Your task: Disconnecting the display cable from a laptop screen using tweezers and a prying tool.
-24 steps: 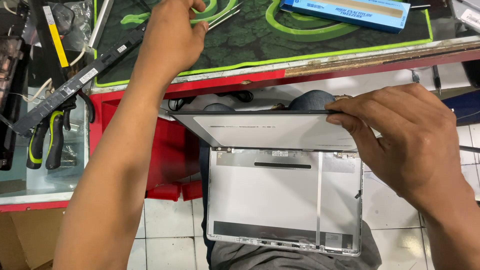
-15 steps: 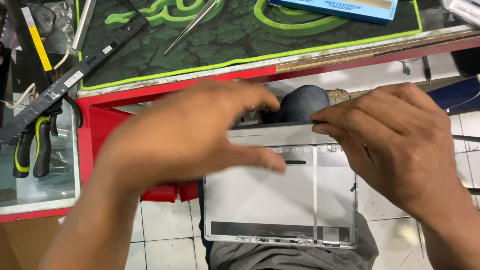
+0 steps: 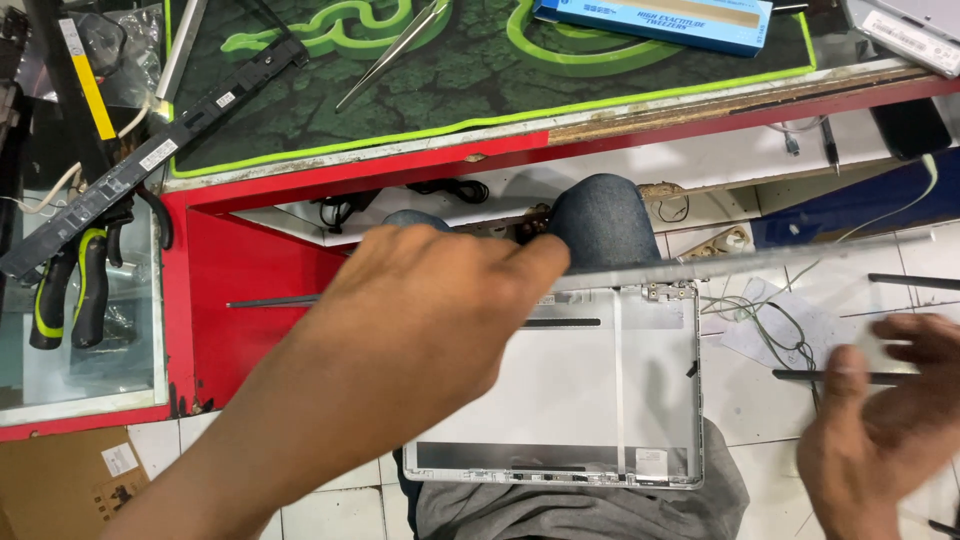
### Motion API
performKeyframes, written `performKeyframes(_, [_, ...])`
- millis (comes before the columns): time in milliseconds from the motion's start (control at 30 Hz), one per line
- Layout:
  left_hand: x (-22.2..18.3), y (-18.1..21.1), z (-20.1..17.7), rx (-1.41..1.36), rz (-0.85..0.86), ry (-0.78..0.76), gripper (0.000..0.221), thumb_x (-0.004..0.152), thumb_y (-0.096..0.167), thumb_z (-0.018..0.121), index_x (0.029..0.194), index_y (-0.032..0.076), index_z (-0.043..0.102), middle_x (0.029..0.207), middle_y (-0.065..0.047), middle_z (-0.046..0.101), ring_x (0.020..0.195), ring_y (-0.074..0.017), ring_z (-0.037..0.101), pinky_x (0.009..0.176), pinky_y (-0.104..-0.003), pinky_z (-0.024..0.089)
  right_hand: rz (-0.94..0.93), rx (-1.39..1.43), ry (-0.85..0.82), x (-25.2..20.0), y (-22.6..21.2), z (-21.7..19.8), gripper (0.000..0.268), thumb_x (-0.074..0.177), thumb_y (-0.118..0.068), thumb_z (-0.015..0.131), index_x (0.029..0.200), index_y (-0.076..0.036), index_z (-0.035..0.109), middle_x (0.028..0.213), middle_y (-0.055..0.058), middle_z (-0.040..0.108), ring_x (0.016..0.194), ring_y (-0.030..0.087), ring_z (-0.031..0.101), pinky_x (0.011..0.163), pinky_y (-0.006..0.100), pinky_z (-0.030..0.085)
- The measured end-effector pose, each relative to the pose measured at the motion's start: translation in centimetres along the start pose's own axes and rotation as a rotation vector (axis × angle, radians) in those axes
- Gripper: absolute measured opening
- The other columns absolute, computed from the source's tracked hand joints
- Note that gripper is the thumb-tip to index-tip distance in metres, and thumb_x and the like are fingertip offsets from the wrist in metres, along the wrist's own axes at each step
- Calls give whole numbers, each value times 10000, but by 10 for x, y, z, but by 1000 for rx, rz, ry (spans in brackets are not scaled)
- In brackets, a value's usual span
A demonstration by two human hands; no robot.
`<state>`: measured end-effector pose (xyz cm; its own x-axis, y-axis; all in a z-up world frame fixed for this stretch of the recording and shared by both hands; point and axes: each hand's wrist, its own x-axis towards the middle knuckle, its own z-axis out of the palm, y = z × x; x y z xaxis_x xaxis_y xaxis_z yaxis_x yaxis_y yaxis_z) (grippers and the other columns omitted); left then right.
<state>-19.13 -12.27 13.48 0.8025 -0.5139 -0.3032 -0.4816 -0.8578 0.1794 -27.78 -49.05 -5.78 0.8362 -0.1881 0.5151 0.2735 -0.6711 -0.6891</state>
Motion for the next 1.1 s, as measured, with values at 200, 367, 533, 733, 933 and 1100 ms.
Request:
performKeyframes(200, [9,-15,-14,-339,-401,-79,478,1201,397,590,832,115,477,687,-78,567,753,-285,518,689,-513,344,563,-31,-282,-27,-19,19,667,1046,-220,716,1594,-26,390,1445,203,583,1270,309,558,1101,444,445])
performKeyframes(367, [-7,-30,23,-546,-580,-24,435,1174,424,624,864,157,478,739,-30,489,813,-241,468,685,-451,363,739,-12,-379,-34,-25,29,706,1004,-330,695,1608,-96,414,1491,145,562,1320,267,568,1073,435,473])
performKeyframes(533, [-30,-36,61,-950,-675,104,326,1129,335,674,925,105,783,828,60,719,788,-104,604,736,-322,508,501,-40,-367,-40,-35,37,590,1039,-313,709,1540,-50,540,1409,144,585,1267,244,601,1058,399,462])
performKeyframes(733, [-51,-43,106,-1213,-615,248,360,1096,306,680,1185,50,916,778,30,722,662,-81,533,583,-279,467,637,17,-572,-28,-59,66,323,1025,-367,713,1208,-121,813,1087,-41,824,838,104,606,355,279,443])
performKeyframes(933, [-60,-55,142,-1144,-566,279,432,1140,351,717,802,93,639,719,71,359,640,-81,297,542,-292,239,212,75,-499,-16,-53,102,139,1020,-205,812,1137,-133,832,1077,-25,850,718,88,620,407,244,502])
performKeyframes(1100, [-57,-58,145,-1149,-575,286,447,1130,367,728,786,104,618,736,74,358,664,-85,307,571,-289,249,-116,150,-478,-3,-44,121,273,1003,-136,879,1269,-98,831,1126,63,787,1029,190,724,681,268,617])
